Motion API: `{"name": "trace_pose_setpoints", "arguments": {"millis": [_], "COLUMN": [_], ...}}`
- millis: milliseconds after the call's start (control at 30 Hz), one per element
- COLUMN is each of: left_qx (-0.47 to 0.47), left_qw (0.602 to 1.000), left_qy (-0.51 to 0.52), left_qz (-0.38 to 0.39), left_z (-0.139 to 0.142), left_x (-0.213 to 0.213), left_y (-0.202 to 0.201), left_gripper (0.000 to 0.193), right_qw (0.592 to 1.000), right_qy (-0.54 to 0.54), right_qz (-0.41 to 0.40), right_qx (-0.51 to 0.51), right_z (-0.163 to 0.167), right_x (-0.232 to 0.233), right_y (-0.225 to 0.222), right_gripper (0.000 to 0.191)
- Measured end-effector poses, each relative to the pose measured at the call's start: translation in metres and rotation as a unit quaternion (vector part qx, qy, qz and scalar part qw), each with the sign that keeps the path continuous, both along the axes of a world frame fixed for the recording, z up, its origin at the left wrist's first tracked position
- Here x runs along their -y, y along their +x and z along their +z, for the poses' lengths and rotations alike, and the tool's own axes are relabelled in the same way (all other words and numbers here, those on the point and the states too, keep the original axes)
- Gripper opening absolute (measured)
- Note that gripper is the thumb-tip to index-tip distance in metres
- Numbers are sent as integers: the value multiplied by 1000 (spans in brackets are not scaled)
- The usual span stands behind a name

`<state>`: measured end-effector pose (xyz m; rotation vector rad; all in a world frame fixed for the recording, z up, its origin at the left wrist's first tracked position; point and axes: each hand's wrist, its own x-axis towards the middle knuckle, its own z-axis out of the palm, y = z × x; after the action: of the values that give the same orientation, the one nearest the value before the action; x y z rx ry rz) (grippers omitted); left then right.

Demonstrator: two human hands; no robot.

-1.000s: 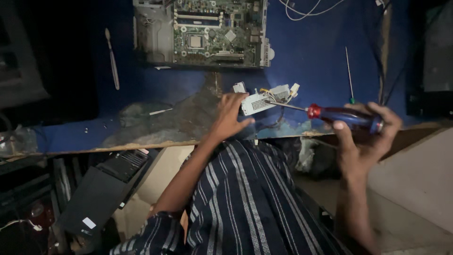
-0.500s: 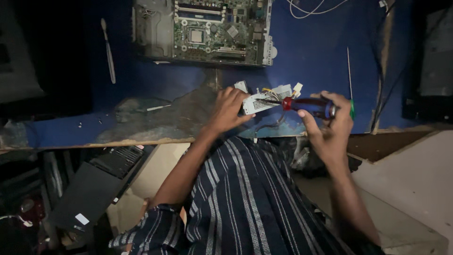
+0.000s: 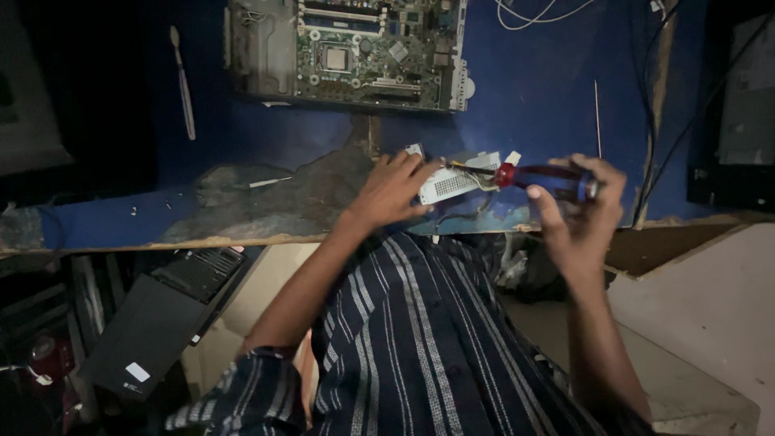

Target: The person handles a computer power supply unit on a workbench, turning it over and using a screwdriver to remove and insert screws. They also pick up and set down a second screwdriver and briefly handle a motherboard nearby.

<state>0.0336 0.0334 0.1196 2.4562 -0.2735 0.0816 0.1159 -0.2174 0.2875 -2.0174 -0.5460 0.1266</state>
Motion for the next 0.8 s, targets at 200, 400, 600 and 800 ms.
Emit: {"name": "trace_pose_setpoints", "arguments": {"millis": [200,400,600,800], "left_qx": [-48,-24,85,91], "left_qw": [993,996,982,983], "left_qy": [18,-71,-155,-156], "left_qz": [-111,-38,72,35], "left_z": [4,-15,-48,-64], "left_x": [-9,-16,11,11], "left_y": [17,12,4,6], "left_gripper": [96,72,72,67], "right_qw": [995,992,991,994], "right_qy": [-26,13,7,13], "right_qz": [-46,-98,-124,-107], "right_qx": [83,73,56,19], "right_z": [9,8,2,1], "right_x": [25,41,38,30], "right_y": [-10,-25,-36,-38], "right_gripper": [56,55,54,53]}}
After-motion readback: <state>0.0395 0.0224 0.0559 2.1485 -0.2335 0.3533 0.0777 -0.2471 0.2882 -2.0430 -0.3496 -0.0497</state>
